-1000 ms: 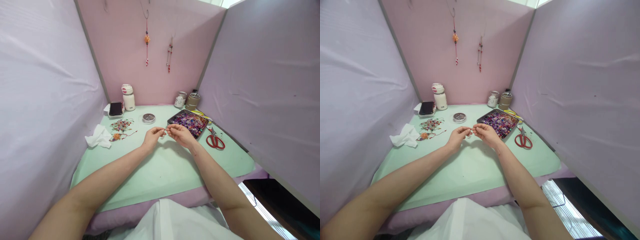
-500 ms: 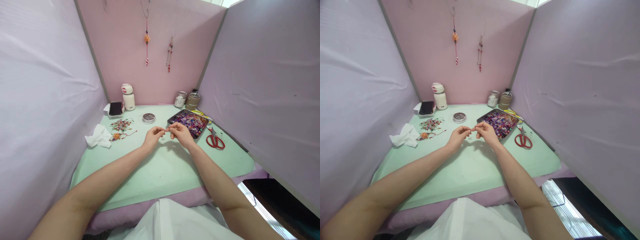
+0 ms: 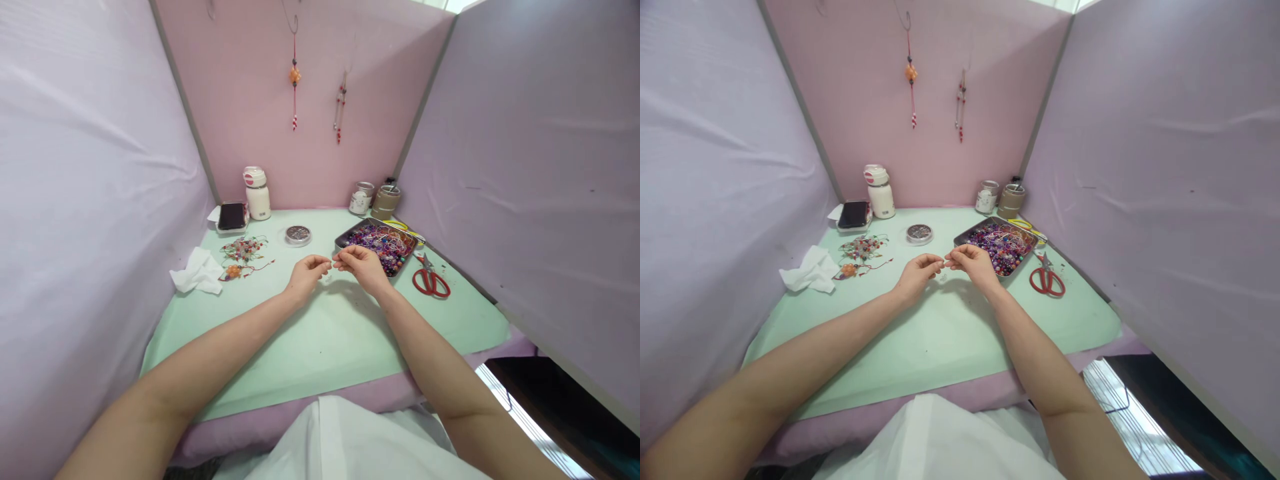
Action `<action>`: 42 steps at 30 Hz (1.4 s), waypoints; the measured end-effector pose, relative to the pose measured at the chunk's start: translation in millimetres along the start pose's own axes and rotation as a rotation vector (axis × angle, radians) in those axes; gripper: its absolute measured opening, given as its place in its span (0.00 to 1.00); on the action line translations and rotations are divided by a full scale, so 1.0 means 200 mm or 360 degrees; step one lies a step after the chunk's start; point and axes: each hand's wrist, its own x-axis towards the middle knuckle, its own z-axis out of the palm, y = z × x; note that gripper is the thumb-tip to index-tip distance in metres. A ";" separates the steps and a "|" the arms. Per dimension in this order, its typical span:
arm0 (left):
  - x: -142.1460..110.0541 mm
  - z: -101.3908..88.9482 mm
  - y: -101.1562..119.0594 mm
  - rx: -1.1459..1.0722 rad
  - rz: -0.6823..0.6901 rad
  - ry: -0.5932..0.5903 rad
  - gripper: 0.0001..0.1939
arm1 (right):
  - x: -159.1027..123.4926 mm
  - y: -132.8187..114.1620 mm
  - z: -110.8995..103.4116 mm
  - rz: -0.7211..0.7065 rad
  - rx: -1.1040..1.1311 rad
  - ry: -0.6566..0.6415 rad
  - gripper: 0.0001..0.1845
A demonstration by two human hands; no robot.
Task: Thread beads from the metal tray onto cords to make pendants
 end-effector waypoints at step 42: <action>-0.04 0.03 -0.01 -0.0327 -0.0293 -0.0265 0.16 | 0.00 0.00 -0.03 0.0289 0.0355 -0.0354 0.15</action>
